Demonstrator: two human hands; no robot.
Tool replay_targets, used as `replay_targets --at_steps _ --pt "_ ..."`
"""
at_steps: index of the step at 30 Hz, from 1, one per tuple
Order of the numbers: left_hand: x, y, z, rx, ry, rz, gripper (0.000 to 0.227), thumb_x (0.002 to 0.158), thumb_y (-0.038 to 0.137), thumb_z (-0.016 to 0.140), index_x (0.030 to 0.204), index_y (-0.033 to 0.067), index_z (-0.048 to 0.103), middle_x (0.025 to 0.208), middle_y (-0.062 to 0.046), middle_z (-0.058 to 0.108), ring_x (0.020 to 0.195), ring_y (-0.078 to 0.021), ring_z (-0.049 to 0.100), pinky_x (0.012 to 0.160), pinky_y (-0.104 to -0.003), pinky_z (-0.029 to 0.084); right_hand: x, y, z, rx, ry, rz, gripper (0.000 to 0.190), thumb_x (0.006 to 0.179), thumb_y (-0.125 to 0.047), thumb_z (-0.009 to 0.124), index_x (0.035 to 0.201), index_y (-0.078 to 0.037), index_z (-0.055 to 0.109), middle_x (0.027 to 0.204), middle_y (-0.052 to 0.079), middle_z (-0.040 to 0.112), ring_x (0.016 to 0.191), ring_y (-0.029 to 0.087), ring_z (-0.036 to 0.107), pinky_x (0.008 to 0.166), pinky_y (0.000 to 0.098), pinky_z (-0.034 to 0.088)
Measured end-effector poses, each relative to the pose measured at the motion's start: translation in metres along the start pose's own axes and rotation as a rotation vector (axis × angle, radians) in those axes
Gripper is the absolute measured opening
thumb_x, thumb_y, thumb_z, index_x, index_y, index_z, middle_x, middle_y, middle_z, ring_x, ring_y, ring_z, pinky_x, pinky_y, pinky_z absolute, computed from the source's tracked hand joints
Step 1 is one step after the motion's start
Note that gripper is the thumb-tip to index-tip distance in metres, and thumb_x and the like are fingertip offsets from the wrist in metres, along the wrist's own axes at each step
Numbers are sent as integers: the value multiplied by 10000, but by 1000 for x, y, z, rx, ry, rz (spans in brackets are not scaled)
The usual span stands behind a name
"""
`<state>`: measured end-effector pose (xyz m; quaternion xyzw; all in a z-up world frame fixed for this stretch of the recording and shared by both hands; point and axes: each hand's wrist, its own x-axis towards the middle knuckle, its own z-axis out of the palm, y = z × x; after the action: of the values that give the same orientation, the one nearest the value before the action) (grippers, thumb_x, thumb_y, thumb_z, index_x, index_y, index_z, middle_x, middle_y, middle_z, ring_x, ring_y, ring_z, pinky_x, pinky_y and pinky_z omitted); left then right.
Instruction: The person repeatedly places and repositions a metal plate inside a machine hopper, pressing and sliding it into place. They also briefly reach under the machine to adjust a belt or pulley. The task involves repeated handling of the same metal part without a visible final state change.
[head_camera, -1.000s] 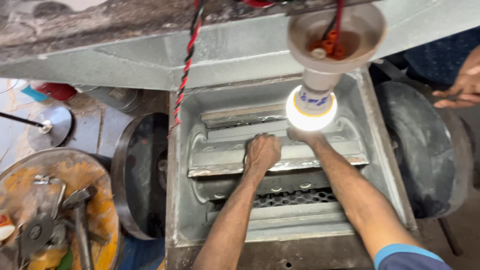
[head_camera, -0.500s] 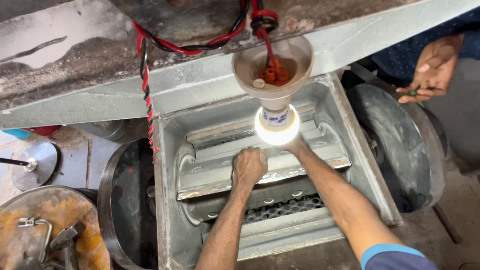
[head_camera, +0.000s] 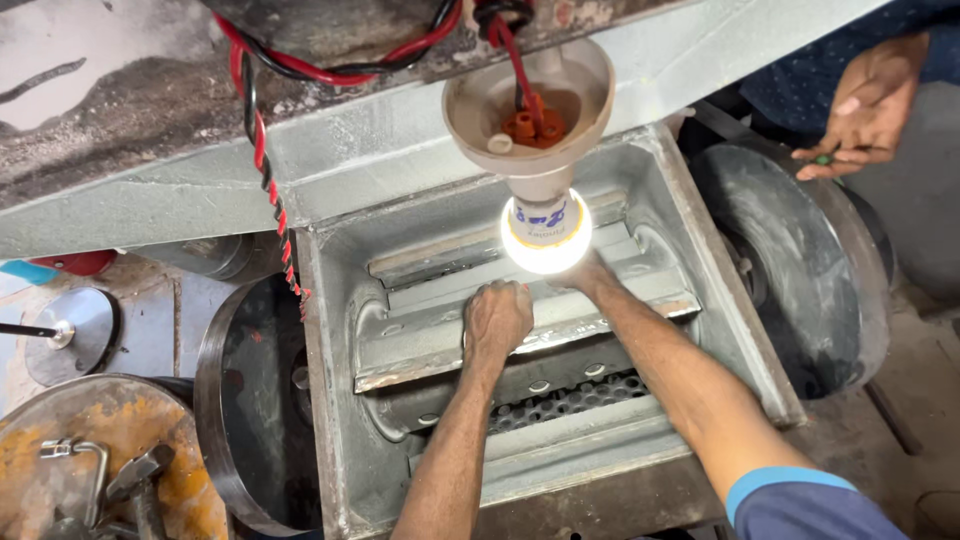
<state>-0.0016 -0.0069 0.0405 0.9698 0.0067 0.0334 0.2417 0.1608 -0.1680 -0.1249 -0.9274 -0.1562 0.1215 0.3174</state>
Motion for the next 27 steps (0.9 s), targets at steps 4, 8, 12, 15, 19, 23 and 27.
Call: replay_targets --at_steps 4,8,12,15,19,23,27 --pt "-1 1 -2 -11 61 22 328 927 161 542 768 -31 755 765 -290 702 688 -410 731 741 -515 595 -1 -6 -3 -19 29 -81 503 777 -144 778 1263 -108 653 1281 101 695 1216 216 630 1057 324 477" --pt "-1 0 0 15 29 38 352 947 182 530 771 -36 745 781 -291 701 697 -417 725 718 -513 599 -9 -14 -7 -68 102 -206 497 748 -64 720 1241 -91 667 1265 121 703 1220 243 628 1047 343 486" --pt "-4 0 2 -14 147 89 354 934 190 544 732 -23 742 759 -283 703 672 -439 707 695 -539 581 -6 -26 -15 -274 -92 -42 361 841 -131 642 1195 -112 708 1230 114 747 1174 254 686 1051 339 538" --pt "-1 -1 2 13 34 34 373 977 194 494 746 2 715 738 -255 705 664 -412 718 652 -524 589 -2 -36 -20 -433 -229 61 322 882 -271 633 1140 -104 728 1245 168 700 1206 309 644 1053 408 497" --pt "1 -2 8 58 -182 -90 366 1033 177 419 825 23 678 702 -214 702 623 -360 736 619 -500 599 -2 -41 -28 -469 -206 -53 339 862 -310 631 1117 -100 707 1215 175 676 1176 350 622 999 470 497" --pt "-6 -7 14 65 157 132 345 958 231 535 760 20 723 734 -246 702 675 -425 699 661 -542 570 -8 -43 -31 -481 -186 -75 314 895 -283 632 1125 -78 693 1183 187 689 1162 361 634 992 485 506" --pt "-7 -6 14 90 118 148 361 980 240 517 791 16 727 780 -240 719 710 -429 704 693 -545 569 -8 -48 -35 -495 -243 -83 321 905 -287 646 1134 -65 686 1213 183 673 1190 350 620 1016 475 499"
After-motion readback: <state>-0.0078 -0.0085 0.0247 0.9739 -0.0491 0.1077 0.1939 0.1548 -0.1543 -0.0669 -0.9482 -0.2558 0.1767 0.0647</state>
